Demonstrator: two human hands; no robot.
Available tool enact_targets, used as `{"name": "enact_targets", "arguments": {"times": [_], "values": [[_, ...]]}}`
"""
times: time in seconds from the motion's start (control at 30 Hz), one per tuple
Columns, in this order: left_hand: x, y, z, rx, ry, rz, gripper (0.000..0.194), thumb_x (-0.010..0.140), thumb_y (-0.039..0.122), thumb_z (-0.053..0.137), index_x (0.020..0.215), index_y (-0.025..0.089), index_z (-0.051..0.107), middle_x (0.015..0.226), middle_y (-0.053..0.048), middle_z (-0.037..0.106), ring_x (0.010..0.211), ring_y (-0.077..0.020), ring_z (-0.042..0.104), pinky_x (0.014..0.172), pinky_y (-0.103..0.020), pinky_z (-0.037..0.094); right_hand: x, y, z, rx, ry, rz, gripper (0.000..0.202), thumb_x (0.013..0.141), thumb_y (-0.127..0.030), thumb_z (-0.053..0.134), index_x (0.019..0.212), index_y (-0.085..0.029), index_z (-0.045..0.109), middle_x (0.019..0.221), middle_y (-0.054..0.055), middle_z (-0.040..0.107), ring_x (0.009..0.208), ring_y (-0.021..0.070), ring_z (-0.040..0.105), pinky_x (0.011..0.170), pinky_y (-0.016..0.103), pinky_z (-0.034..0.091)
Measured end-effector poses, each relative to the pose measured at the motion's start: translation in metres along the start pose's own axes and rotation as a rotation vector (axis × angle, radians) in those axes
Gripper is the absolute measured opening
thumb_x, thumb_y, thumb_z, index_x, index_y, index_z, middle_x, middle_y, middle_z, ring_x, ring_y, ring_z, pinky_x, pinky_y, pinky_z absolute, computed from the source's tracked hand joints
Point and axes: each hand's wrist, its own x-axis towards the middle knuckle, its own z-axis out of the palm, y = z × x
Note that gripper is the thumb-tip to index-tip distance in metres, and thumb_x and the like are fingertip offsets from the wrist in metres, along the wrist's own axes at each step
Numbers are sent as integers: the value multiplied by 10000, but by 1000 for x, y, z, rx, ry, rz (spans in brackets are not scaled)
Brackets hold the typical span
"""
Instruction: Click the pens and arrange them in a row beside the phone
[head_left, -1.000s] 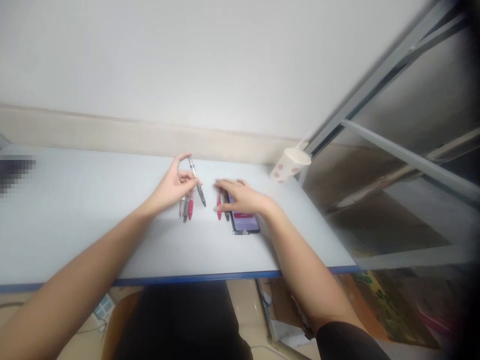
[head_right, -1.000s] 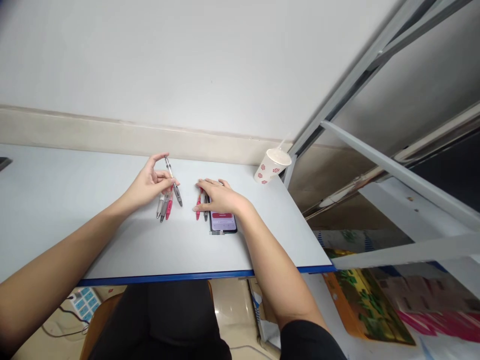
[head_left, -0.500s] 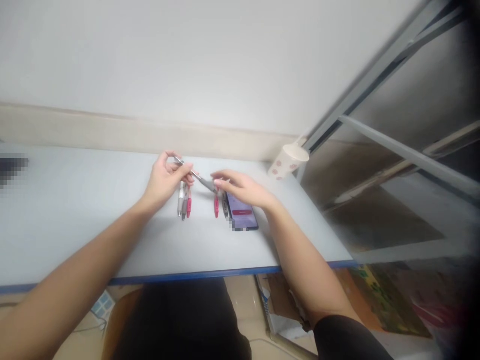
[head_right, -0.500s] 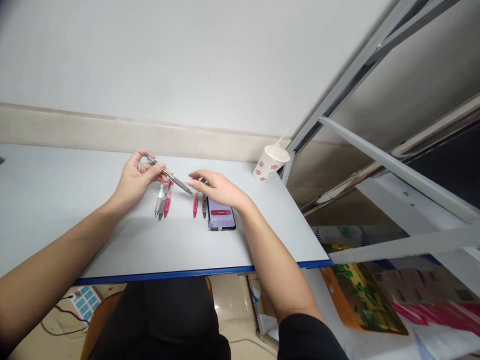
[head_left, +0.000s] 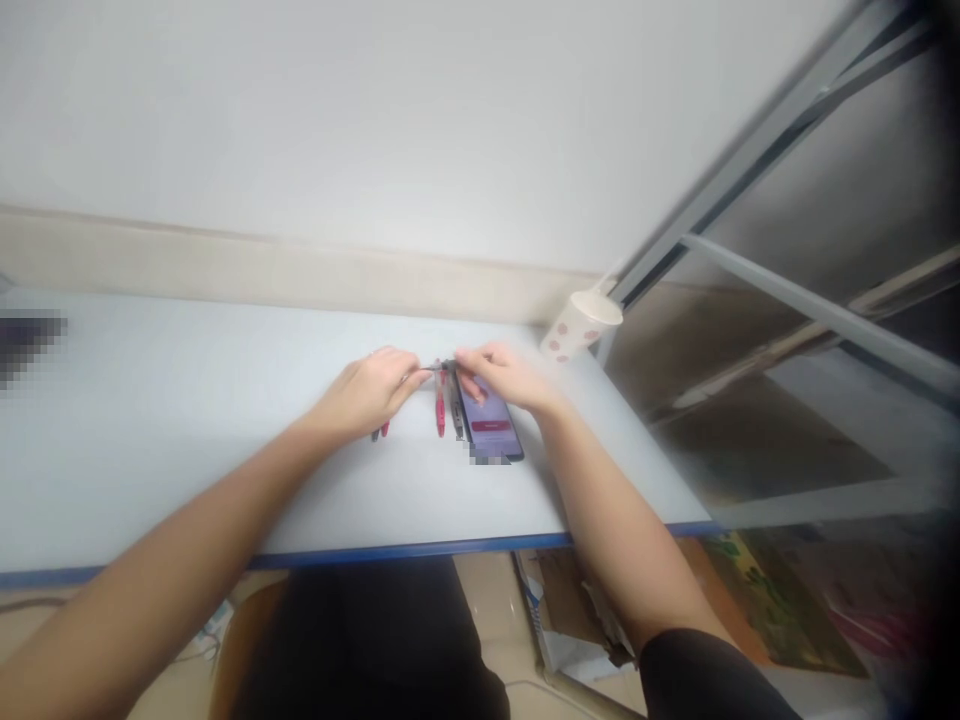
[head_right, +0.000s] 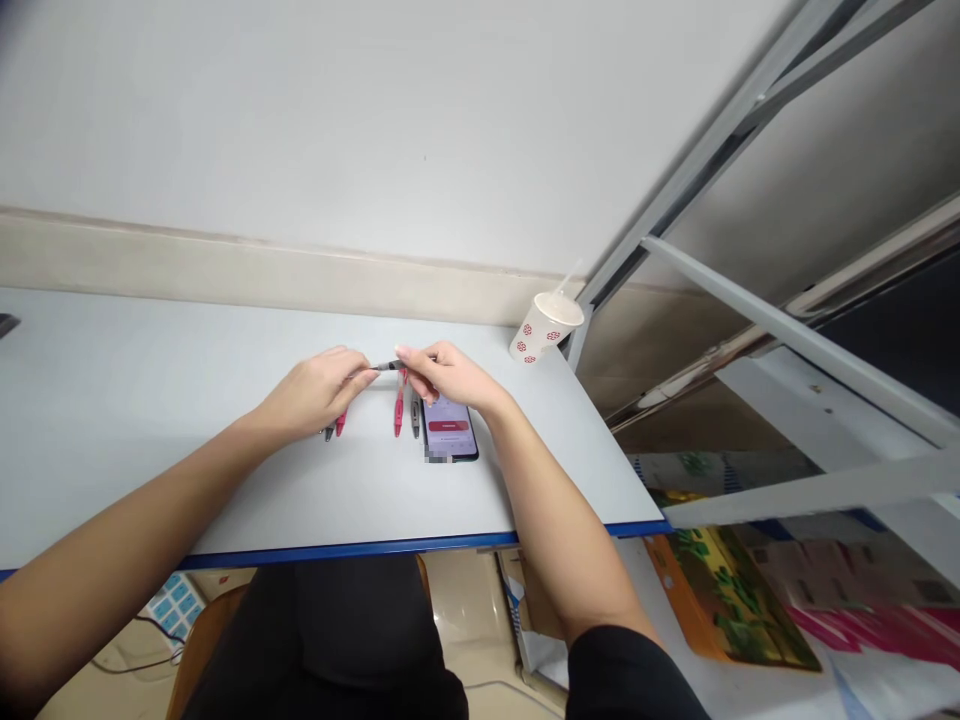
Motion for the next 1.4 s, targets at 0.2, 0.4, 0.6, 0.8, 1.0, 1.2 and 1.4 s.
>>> {"name": "enact_targets", "arguments": {"times": [0.2,0.4,0.6,0.8,1.0,1.2,1.4], "values": [[0,2,-8,-64,-277,-84,461,1099,472,335,711,245,441,611,-3,534,636,-223,521,690,-346,371,-4,0,-5,-141,-33,-71,487,973,-606,646,719,-191,662,684,12,628,637,149,528,648,303,417],[-1,-1,-12,-32,-230,-107,464,1075,489,407,687,242,470,599,0,531,588,-212,508,650,-336,333,-4,0,-1,-232,23,-68,417,1029,-548,553,882,-193,716,836,48,713,773,193,627,747,324,471],[0,-3,-12,7,-180,-114,432,1057,486,435,713,246,536,627,-14,593,592,-217,529,641,-332,339,-1,-1,7,-224,110,-90,317,969,-509,651,1076,-214,691,1081,84,753,916,223,675,819,350,512],[1,-2,-11,-29,-175,-120,427,1042,507,455,711,252,547,582,-9,584,555,-211,512,603,-325,336,-1,2,6,-221,149,-89,340,927,-492,700,1122,-219,640,1139,91,744,959,228,678,837,357,525],[2,-4,-12,20,-141,-179,434,1058,520,413,736,249,514,630,-11,603,600,-218,557,625,-318,344,1,8,-2,-178,200,-50,315,923,-491,715,1036,-201,666,970,52,756,769,177,650,767,328,495],[0,-5,-10,-25,-127,-207,390,1061,534,430,813,255,545,582,4,602,562,-220,561,604,-320,351,6,13,0,105,183,42,394,914,-559,717,831,-174,686,756,41,720,688,168,656,715,318,516],[-2,-2,-2,-350,-120,-287,407,1036,640,460,929,260,555,556,40,520,472,-181,513,537,-308,407,18,27,4,569,300,-33,384,677,-416,920,912,-216,691,863,21,728,790,193,688,782,365,559]]}}
